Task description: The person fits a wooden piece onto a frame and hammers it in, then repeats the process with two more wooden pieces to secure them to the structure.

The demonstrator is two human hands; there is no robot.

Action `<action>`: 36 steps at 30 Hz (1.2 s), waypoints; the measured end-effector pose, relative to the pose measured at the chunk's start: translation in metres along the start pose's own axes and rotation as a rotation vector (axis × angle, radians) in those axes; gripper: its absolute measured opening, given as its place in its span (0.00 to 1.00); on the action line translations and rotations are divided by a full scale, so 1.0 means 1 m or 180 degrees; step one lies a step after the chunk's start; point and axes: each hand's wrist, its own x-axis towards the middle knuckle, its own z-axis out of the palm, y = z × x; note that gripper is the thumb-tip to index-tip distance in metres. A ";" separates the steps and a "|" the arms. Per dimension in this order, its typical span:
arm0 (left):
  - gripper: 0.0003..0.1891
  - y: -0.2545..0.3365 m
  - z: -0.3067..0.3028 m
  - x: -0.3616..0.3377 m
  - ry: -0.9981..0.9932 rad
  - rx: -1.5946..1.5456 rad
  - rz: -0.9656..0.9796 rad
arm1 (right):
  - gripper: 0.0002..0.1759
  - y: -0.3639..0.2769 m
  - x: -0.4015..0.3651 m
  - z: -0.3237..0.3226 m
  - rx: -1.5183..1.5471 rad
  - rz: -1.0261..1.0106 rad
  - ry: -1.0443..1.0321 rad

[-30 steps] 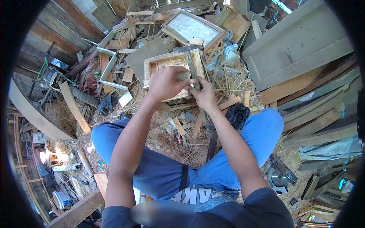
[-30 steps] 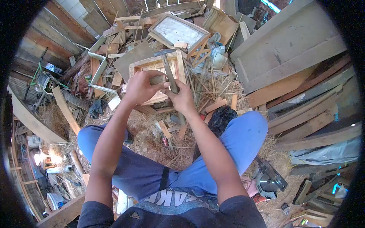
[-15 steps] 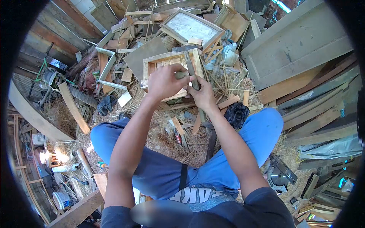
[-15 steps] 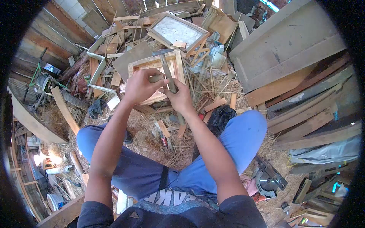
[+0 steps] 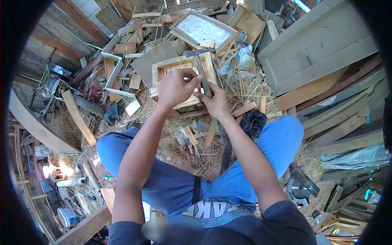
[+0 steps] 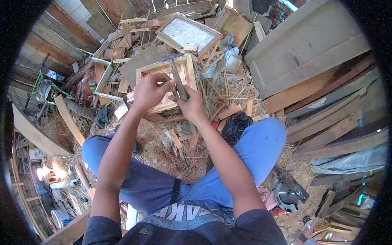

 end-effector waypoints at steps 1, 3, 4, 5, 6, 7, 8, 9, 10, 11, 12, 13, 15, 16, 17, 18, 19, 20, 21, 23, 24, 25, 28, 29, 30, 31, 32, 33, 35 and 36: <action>0.21 0.000 0.000 0.000 0.0002 0.0028 -0.0038 | 0.17 -0.004 -0.002 0.000 0.0142 0.0094 0.0010; 0.21 0.001 0.000 0.001 0.0002 0.0059 -0.0076 | 0.17 -0.002 -0.002 0.001 0.0287 0.0189 0.0021; 0.22 0.001 -0.001 0.001 0.0019 0.0042 -0.0092 | 0.18 0.003 0.000 0.001 0.0151 0.0028 0.0041; 0.22 0.002 -0.001 0.001 0.0037 0.0024 -0.0107 | 0.18 0.008 0.002 0.001 0.0014 -0.0134 0.0061; 0.22 0.003 -0.002 0.002 0.0035 0.0024 -0.0104 | 0.18 0.007 0.002 0.000 0.0013 -0.0134 0.0064; 0.22 0.003 -0.002 0.002 -0.0011 0.0016 -0.0140 | 0.18 0.006 0.001 0.001 0.0048 -0.0088 0.0063; 0.22 0.003 -0.003 0.003 -0.0055 0.0009 -0.0178 | 0.18 0.005 0.001 0.001 0.0084 -0.0043 0.0059; 0.22 0.003 -0.003 0.003 -0.0056 0.0009 -0.0180 | 0.18 0.001 0.000 0.000 0.0085 -0.0041 0.0058; 0.22 0.002 -0.003 0.003 -0.0071 -0.0016 -0.0194 | 0.18 -0.003 -0.001 -0.002 -0.0052 -0.0022 0.0033; 0.23 0.002 -0.003 0.003 -0.0087 -0.0042 -0.0207 | 0.18 -0.006 -0.001 -0.003 -0.0190 -0.0003 0.0008; 0.23 0.004 -0.004 0.002 -0.0087 -0.0042 -0.0209 | 0.18 -0.007 -0.002 -0.003 -0.0189 -0.0001 0.0006; 0.23 0.008 -0.006 0.001 -0.0120 -0.0007 -0.0268 | 0.18 -0.008 -0.002 -0.002 -0.0015 0.0045 -0.0010; 0.23 0.007 -0.006 0.001 -0.0157 0.0030 -0.0326 | 0.17 -0.002 -0.001 -0.001 0.0161 0.0092 -0.0022; 0.23 0.004 -0.003 0.002 -0.0111 -0.0044 -0.0274 | 0.17 0.006 0.001 -0.001 0.0073 -0.0036 -0.0016; 0.23 0.001 -0.001 0.004 -0.0064 -0.0122 -0.0223 | 0.16 0.013 0.003 -0.001 -0.0018 -0.0164 -0.0011; 0.23 0.002 -0.002 0.004 -0.0064 -0.0127 -0.0221 | 0.16 0.009 0.001 -0.002 -0.0024 -0.0164 -0.0009; 0.23 0.003 -0.004 0.005 -0.0141 -0.0159 -0.0232 | 0.17 0.005 -0.001 -0.003 -0.0009 -0.0098 -0.0047; 0.22 0.004 -0.006 0.005 -0.0218 -0.0191 -0.0245 | 0.17 0.001 -0.003 -0.004 0.0006 -0.0033 -0.0087; 0.22 0.005 -0.007 0.004 -0.0214 -0.0194 -0.0244 | 0.17 0.001 -0.003 -0.004 0.0003 -0.0036 -0.0088; 0.23 0.007 -0.008 0.003 -0.0226 -0.0252 -0.0295 | 0.17 0.001 -0.002 -0.005 -0.0096 -0.0061 -0.0079; 0.23 0.005 -0.007 0.004 -0.0221 -0.0249 -0.0298 | 0.17 0.002 -0.002 -0.004 -0.0094 -0.0065 -0.0083; 0.23 0.001 -0.005 0.004 -0.0154 -0.0323 -0.0087 | 0.17 0.004 -0.001 -0.004 0.0008 -0.0003 -0.0069; 0.26 -0.005 -0.006 0.001 -0.0088 -0.0289 0.0248 | 0.17 0.007 0.001 -0.001 0.0244 -0.0049 -0.0036; 0.29 -0.006 -0.007 0.000 -0.0085 -0.0189 0.0375 | 0.18 0.008 0.002 0.000 0.0370 -0.0162 -0.0016; 0.29 -0.009 -0.007 0.000 -0.0083 -0.0187 0.0374 | 0.18 0.012 0.003 0.000 0.0372 -0.0164 -0.0018; 0.30 -0.011 -0.006 -0.001 -0.0096 -0.0113 0.0496 | 0.18 0.016 0.005 0.000 0.0392 -0.0120 -0.0038; 0.31 -0.013 -0.006 -0.001 -0.0109 -0.0039 0.0617 | 0.19 0.020 0.007 0.001 0.0412 -0.0077 -0.0058; 0.31 -0.012 -0.006 -0.002 -0.0106 -0.0038 0.0615 | 0.19 0.016 0.006 0.001 0.0412 -0.0080 -0.0061; 0.25 -0.008 -0.002 -0.007 0.0154 0.0058 0.0692 | 0.20 0.010 0.004 0.000 0.0282 -0.0153 -0.0008; 0.25 -0.006 0.000 -0.008 0.0154 0.0056 0.0690 | 0.20 0.004 0.002 -0.001 0.0280 -0.0151 -0.0010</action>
